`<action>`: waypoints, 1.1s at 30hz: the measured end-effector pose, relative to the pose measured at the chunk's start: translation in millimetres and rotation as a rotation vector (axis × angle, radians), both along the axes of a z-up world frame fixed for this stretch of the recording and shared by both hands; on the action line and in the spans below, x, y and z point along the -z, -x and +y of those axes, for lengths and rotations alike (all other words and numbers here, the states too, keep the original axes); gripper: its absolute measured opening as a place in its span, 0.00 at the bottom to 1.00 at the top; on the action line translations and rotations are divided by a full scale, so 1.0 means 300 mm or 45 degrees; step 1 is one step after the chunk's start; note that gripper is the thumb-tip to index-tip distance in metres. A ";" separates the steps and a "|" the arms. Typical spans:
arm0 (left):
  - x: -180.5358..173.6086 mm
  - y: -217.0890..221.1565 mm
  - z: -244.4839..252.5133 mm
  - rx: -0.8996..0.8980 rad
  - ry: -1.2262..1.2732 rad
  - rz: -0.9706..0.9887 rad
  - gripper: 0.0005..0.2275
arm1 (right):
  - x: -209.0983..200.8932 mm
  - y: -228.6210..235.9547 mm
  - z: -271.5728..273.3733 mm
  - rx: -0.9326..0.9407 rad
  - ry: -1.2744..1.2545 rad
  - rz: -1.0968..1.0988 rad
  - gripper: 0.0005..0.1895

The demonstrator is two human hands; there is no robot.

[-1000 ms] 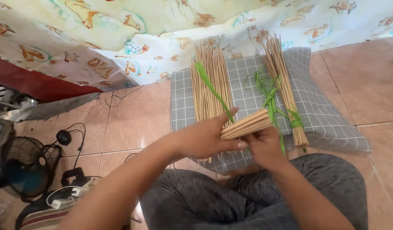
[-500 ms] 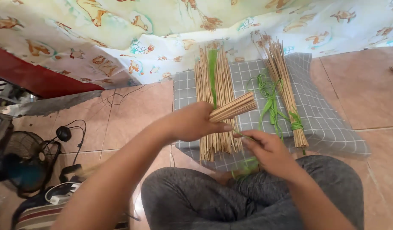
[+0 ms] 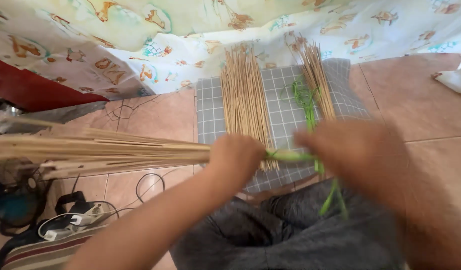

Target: Gathering thin wooden sticks into bundles and tying them with green plastic strips.

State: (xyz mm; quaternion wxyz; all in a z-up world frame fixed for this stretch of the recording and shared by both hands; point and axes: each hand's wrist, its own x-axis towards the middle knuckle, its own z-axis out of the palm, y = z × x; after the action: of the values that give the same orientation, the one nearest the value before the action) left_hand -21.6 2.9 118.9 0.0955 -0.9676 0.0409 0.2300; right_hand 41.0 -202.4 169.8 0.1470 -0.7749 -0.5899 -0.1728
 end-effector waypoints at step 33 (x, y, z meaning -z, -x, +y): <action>0.071 0.049 0.018 -0.188 0.047 -0.399 0.09 | 0.302 0.237 -0.016 -0.113 0.285 0.504 0.09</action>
State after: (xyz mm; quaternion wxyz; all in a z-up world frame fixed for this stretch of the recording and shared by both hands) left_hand -36.1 8.3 97.6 0.0658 -0.9936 -0.0414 0.0821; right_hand -30.0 -207.4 79.2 0.1804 -0.7785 -0.5986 0.0557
